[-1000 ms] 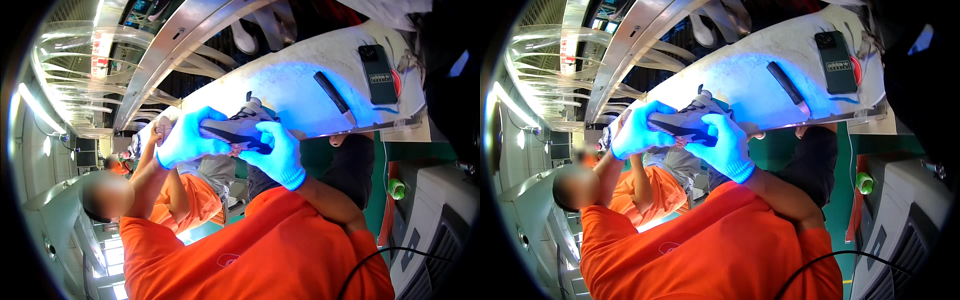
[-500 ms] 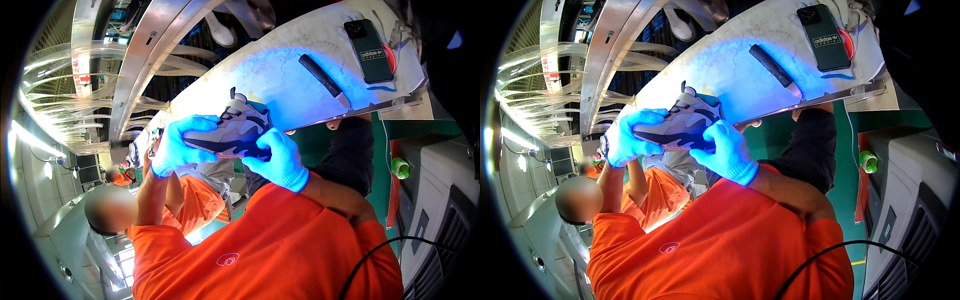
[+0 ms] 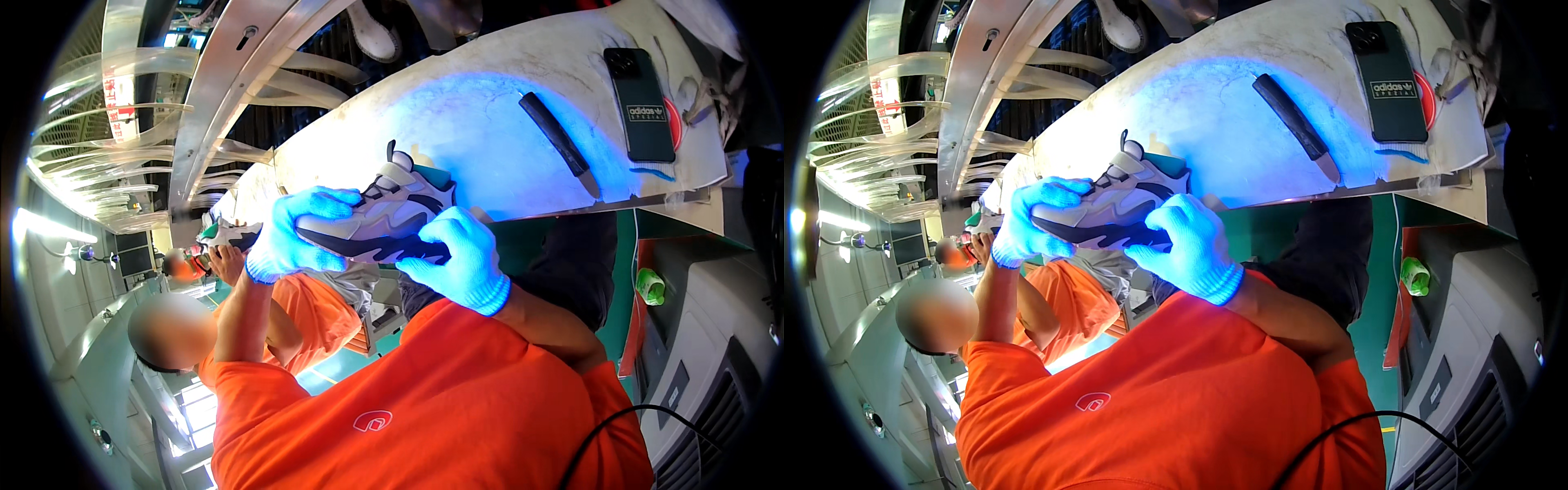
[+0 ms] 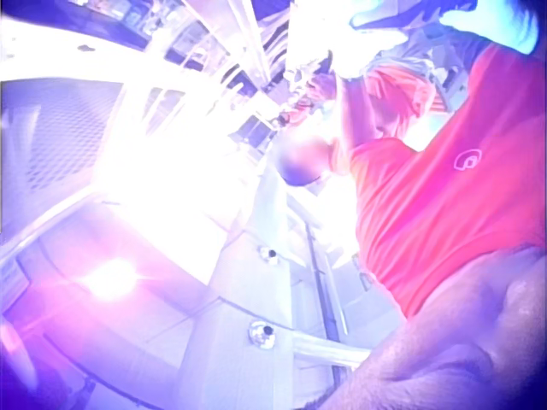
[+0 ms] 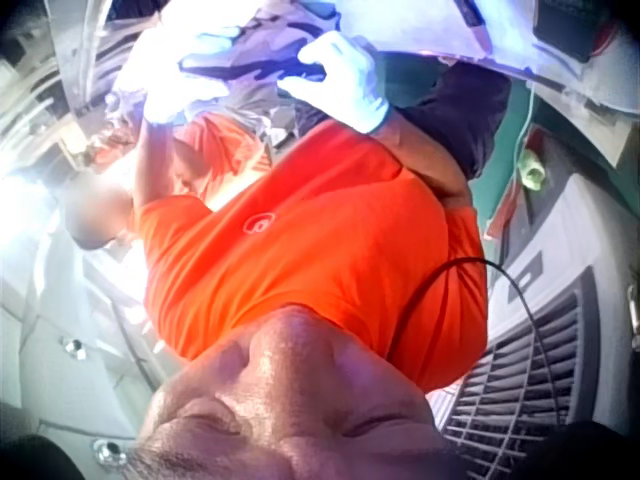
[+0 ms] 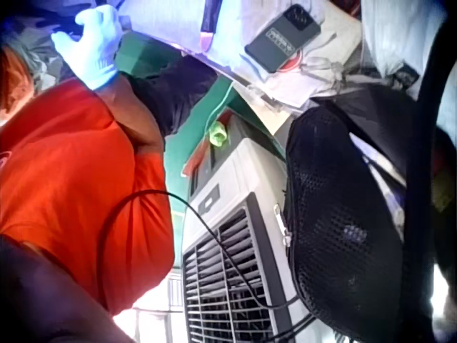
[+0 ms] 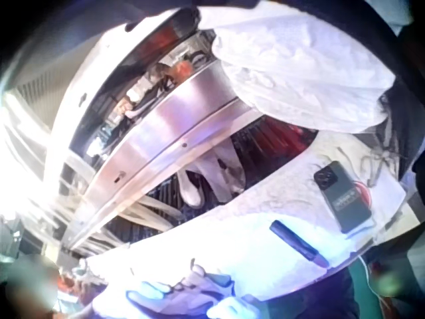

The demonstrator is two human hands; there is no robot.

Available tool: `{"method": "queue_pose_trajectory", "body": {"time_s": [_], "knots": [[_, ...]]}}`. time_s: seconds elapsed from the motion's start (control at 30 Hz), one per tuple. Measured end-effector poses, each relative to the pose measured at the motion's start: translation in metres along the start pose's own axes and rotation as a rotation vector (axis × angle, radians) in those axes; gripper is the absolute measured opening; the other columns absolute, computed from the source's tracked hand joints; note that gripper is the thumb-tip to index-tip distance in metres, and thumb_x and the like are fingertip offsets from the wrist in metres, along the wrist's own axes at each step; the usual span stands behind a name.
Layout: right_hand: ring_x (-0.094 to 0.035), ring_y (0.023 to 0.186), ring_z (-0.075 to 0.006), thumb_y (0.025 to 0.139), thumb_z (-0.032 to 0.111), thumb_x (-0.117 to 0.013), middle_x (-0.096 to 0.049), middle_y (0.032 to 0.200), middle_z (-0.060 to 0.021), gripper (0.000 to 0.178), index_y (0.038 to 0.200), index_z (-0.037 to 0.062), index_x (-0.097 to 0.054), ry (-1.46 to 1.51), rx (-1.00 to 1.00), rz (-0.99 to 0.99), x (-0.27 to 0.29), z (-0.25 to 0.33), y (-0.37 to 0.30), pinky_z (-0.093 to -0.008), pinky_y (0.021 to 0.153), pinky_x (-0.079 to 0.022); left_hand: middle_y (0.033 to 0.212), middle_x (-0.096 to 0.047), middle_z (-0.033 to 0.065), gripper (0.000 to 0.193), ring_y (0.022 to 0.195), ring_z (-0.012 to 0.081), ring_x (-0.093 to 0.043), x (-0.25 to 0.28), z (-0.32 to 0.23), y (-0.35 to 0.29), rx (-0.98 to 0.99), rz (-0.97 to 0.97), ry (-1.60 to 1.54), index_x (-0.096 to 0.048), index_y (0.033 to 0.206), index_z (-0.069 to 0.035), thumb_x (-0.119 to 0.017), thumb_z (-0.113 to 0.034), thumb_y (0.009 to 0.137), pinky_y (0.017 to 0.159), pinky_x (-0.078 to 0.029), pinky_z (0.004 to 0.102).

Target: The person scrubs a white and black sneaker using a small brush and a cleaning solution. They repeatedly scrub the upper, sole, and heel areas, rotating the shoe to access different sides. The person works at a bench in a factory setting, handling the shoe one at a time.

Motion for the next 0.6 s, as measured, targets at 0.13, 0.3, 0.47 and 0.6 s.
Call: {"method": "queue_pose_trajectory", "body": {"time_s": [0.13,0.3,0.47,0.6], "knots": [[-0.068,0.082,-0.0287,0.072,0.018,-0.103,-0.065,0.094,-0.0081,0.046,0.098,0.0101,-0.066,0.01,0.01,-0.002,-0.006,-0.002,0.002,-0.0412,0.071,-0.055,0.142,-0.073,0.022,0.076,0.136,0.0398,-0.069,0.002,0.012,-0.001,-0.024,0.015,-0.062,-0.079,0.126,-0.007,-0.111,-0.027,0.061,0.12,-0.051,0.0544],[-0.07,0.082,-0.0255,0.069,0.017,-0.106,-0.068,0.096,-0.0089,0.053,0.106,0.0078,-0.07,-0.042,-0.044,0.031,-0.013,-0.007,-0.002,-0.0377,0.072,-0.059,0.141,-0.073,0.0221,0.076,0.136,0.0393,-0.07,0.002,0.017,0.002,-0.087,0.037,-0.097,-0.079,0.128,-0.008,-0.112,-0.03,0.063,0.12,-0.051,0.055],[-0.068,0.079,-0.0232,0.07,0.02,-0.105,-0.066,0.095,-0.0064,0.065,0.122,0.0087,-0.07,-0.078,-0.151,0.053,-0.019,-0.008,0.002,-0.0374,0.071,-0.058,0.147,-0.071,0.0224,0.079,0.137,0.0387,-0.069,0.003,0.039,-0.012,0.022,-0.016,-0.189,-0.077,0.13,-0.007,-0.111,-0.031,0.064,0.12,-0.051,0.0531],[-0.066,0.079,-0.0228,0.07,0.022,-0.104,-0.065,0.094,-0.0059,0.072,0.131,0.0089,-0.068,-0.158,-0.096,0.072,-0.028,-0.001,0.009,-0.0379,0.071,-0.057,0.153,-0.066,0.0232,0.096,0.142,0.0364,-0.064,0.002,0.076,-0.032,0.184,-0.201,-0.331,-0.069,0.142,-0.004,-0.11,-0.037,0.062,0.122,-0.049,0.0509]]}}
Point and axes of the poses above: each hand's wrist, its own y-axis towards the middle knuckle, its own x-axis out of the back of the hand, z = x × y, the point moved 8 cm from there along y, towards the middle knuckle
